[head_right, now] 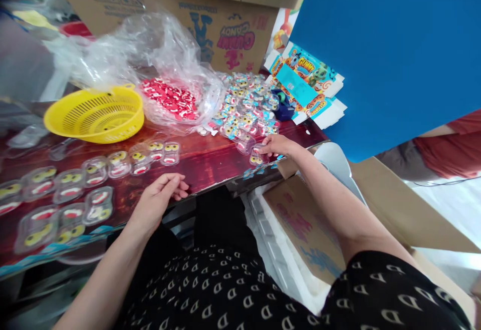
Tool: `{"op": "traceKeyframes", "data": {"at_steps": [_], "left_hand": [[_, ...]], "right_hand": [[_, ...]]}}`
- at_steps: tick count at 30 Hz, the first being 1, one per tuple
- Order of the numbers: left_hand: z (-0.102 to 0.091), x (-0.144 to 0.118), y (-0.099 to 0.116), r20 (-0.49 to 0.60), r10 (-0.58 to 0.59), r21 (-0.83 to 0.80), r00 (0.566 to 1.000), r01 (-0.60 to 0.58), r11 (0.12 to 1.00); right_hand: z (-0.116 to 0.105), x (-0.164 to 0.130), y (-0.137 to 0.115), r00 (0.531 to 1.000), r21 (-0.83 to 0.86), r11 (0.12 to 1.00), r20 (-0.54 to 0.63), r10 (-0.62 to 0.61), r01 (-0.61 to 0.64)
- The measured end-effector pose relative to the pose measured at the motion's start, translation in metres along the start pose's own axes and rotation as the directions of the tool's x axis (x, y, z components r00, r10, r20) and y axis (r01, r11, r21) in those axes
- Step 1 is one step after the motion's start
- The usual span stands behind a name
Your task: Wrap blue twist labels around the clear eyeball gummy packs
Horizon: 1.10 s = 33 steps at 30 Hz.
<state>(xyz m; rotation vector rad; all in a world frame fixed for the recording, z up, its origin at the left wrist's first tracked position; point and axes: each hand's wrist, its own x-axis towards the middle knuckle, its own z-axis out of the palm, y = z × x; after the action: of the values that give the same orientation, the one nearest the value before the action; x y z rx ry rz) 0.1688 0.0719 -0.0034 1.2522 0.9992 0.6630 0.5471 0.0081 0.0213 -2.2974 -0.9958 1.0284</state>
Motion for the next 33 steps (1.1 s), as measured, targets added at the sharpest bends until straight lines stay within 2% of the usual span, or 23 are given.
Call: {"op": "traceKeyframes", "data": {"at_steps": [4, 7, 12, 14, 16, 18, 22, 24, 26, 29, 31, 32, 33], "left_hand": [[0.002, 0.000, 0.001, 0.003, 0.012, 0.028, 1.000, -0.013, 1.000], [0.003, 0.001, 0.000, 0.009, 0.030, 0.076, 0.999, -0.031, 0.997], [0.015, 0.007, 0.001, 0.074, 0.087, 0.292, 0.994, -0.105, 0.951], [0.028, 0.012, 0.005, 0.164, 0.160, 0.405, 0.973, -0.215, 0.889], [0.044, 0.018, 0.009, 0.286, 0.230, 0.494, 0.930, -0.349, 0.796], [0.062, 0.027, 0.012, 0.372, 0.244, 0.577, 0.896, -0.429, 0.695], [0.085, 0.042, 0.013, 0.411, 0.211, 0.742, 0.887, -0.460, 0.488], [0.087, 0.046, 0.012, 0.406, 0.198, 0.769, 0.892, -0.451, 0.453], [0.085, 0.049, 0.009, 0.382, 0.193, 0.743, 0.904, -0.425, 0.517], [0.078, 0.048, 0.005, 0.242, 0.172, 0.562, 0.955, -0.283, 0.778], [0.072, 0.045, 0.005, 0.106, 0.103, 0.317, 0.989, -0.132, 0.939], [0.069, 0.043, 0.006, 0.072, 0.041, 0.167, 0.997, -0.052, 0.985], [0.065, 0.039, 0.009, 0.085, -0.031, 0.012, 0.996, 0.030, 0.999]], "right_hand": [[0.009, 0.002, -0.007, 1.000, 0.083, 0.996, -0.007, 0.015, -0.014], [0.017, 0.005, -0.016, 0.999, 0.074, 0.997, 0.047, -0.027, 0.024], [0.023, 0.012, -0.029, 0.991, -0.013, 0.996, 0.104, -0.085, 0.087], [0.024, 0.013, -0.032, 0.987, -0.024, 0.995, 0.126, -0.098, 0.102], [0.027, 0.013, -0.035, 0.984, -0.020, 0.993, 0.138, -0.109, 0.113], [0.031, 0.011, -0.039, 0.982, 0.017, 0.994, 0.152, -0.111, 0.110], [0.043, 0.007, -0.049, 0.967, 0.112, 0.989, 0.228, -0.116, 0.092], [0.051, 0.005, -0.055, 0.959, 0.135, 0.985, 0.248, -0.139, 0.108], [0.057, 0.002, -0.060, 0.954, 0.176, 0.975, 0.240, -0.178, 0.137], [0.062, -0.003, -0.066, 0.949, 0.293, 0.942, 0.213, -0.230, 0.163], [0.064, -0.007, -0.070, 0.940, 0.382, 0.908, 0.212, -0.268, 0.173], [0.066, -0.010, -0.072, 0.932, 0.426, 0.886, 0.214, -0.292, 0.180], [0.068, -0.014, -0.074, 0.924, 0.467, 0.863, 0.211, -0.320, 0.192]]}}
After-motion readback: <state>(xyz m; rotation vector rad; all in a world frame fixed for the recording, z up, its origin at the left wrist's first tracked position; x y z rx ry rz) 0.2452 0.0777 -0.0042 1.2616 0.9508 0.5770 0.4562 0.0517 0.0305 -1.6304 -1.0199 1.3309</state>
